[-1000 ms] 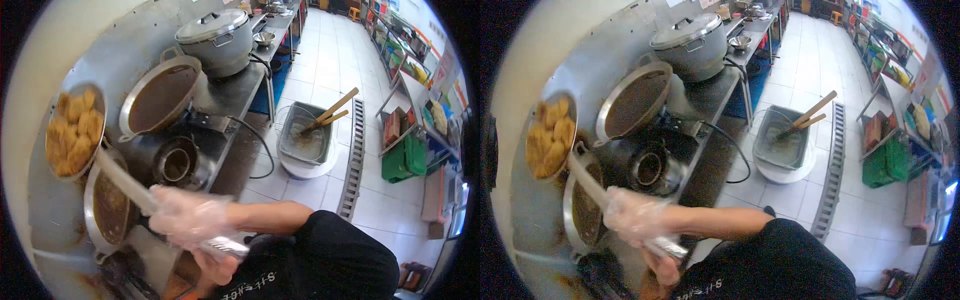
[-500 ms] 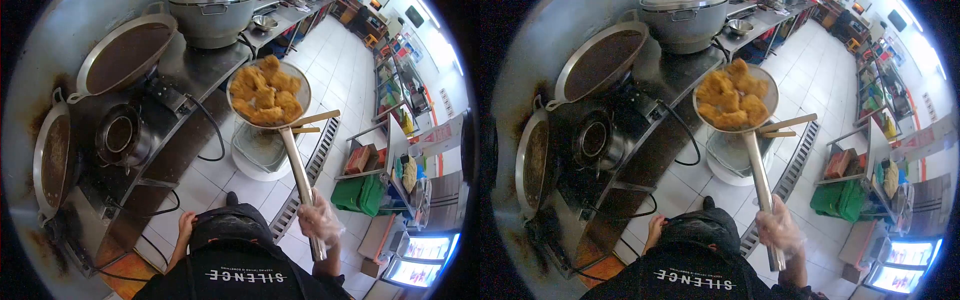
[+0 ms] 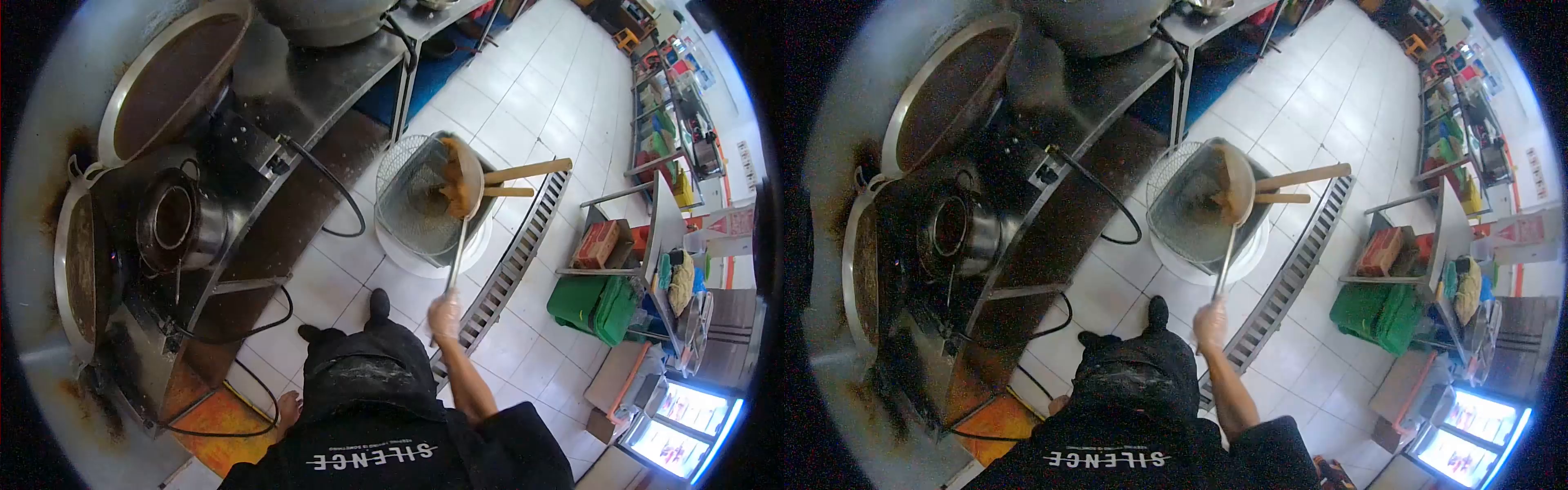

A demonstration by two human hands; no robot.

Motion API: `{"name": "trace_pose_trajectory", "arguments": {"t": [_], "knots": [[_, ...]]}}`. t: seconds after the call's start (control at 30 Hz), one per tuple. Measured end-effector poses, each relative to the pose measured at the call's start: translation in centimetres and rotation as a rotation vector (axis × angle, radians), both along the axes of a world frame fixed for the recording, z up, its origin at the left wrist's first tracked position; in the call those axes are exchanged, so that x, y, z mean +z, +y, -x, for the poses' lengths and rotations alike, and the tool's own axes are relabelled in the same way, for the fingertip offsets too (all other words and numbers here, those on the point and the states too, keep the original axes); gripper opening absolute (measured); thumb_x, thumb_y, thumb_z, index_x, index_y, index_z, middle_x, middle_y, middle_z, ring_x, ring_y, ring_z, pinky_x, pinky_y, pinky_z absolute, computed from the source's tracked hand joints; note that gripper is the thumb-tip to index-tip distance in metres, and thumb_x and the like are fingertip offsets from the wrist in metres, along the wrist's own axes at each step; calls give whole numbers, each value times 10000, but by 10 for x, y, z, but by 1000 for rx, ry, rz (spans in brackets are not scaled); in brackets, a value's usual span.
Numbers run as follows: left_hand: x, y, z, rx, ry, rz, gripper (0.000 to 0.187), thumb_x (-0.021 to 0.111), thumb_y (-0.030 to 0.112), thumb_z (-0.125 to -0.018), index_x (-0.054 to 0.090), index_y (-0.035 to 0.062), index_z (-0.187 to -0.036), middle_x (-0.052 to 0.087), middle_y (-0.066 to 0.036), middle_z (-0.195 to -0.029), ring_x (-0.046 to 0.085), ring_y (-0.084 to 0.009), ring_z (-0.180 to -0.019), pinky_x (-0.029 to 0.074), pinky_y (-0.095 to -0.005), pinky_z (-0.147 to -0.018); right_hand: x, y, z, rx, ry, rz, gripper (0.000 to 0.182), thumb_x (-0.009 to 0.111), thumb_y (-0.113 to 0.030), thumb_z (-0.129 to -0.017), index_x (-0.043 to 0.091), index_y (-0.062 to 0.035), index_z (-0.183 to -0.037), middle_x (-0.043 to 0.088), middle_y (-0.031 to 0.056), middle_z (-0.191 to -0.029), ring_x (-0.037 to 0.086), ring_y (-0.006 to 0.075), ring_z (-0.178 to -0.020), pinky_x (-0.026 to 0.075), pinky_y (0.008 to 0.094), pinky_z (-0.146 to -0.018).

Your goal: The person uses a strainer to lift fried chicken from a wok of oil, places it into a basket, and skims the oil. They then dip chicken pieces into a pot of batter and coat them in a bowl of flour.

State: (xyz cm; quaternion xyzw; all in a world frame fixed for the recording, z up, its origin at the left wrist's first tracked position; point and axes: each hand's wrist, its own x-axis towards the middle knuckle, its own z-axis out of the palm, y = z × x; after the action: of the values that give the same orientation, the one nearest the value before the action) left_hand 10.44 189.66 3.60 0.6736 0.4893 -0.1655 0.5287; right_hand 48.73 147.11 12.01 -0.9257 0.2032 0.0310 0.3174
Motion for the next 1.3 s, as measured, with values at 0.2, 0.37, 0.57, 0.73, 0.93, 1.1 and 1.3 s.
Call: {"name": "trace_pose_trajectory", "arguments": {"t": [0.2,0.37,0.57,0.73,0.93,1.1,1.3], "knots": [[-55,-9,18,-391,-235,-284,135,543,53,-918,658,1,-965,664,-97,-903,641,-261,-810,496,-368,-728,-107,30,23,-147,61,-23,513,488,-137,-885,381,76,-1339,608,317,-1015,608,458,-937,484,507,-807],[31,-17,-23,-195,-47,-20,161,585,82,-893,668,-23,-984,668,-88,-860,625,-202,-848,489,-331,-779,-86,-14,11,-144,26,-2,430,511,-144,-856,508,69,-1229,623,316,-966,617,449,-933,475,497,-818],[-20,-15,3,159,-123,109,211,615,136,-862,691,-31,-966,675,-83,-893,624,-187,-864,489,-312,-796,3,-31,17,-80,-13,104,526,567,-123,-849,464,-38,-1357,619,271,-856,616,431,-744,475,502,-664],[13,-34,-46,-85,-79,-100,228,602,119,-846,695,-24,-997,673,-77,-902,628,-209,-879,498,-334,-813,37,-32,-3,-115,-19,-30,416,546,-113,-832,537,-36,-1241,618,298,-908,614,450,-820,473,499,-710],[22,-33,-40,196,-230,-108,215,589,147,-878,661,-8,-1008,653,-94,-839,635,-197,-792,516,-313,-734,12,-41,-24,-288,-63,-539,132,571,-193,-852,555,-63,-835,482,14,-573,483,141,-445,398,307,-385],[-42,-15,22,-62,-226,-341,301,499,278,-866,668,32,-832,636,-119,-705,615,-242,-645,496,-405,-613,75,-69,-52,285,-23,-1022,312,539,-171,-897,606,8,-1144,438,-64,-664,401,34,-524,315,203,-426],[-71,23,53,-294,154,-285,235,547,233,-784,688,56,-846,682,-193,-957,640,-408,-881,529,-466,-762,238,51,-9,113,12,-1261,391,525,-267,-976,472,-35,-1286,272,-53,-515,228,62,-326,180,237,-272]]}}
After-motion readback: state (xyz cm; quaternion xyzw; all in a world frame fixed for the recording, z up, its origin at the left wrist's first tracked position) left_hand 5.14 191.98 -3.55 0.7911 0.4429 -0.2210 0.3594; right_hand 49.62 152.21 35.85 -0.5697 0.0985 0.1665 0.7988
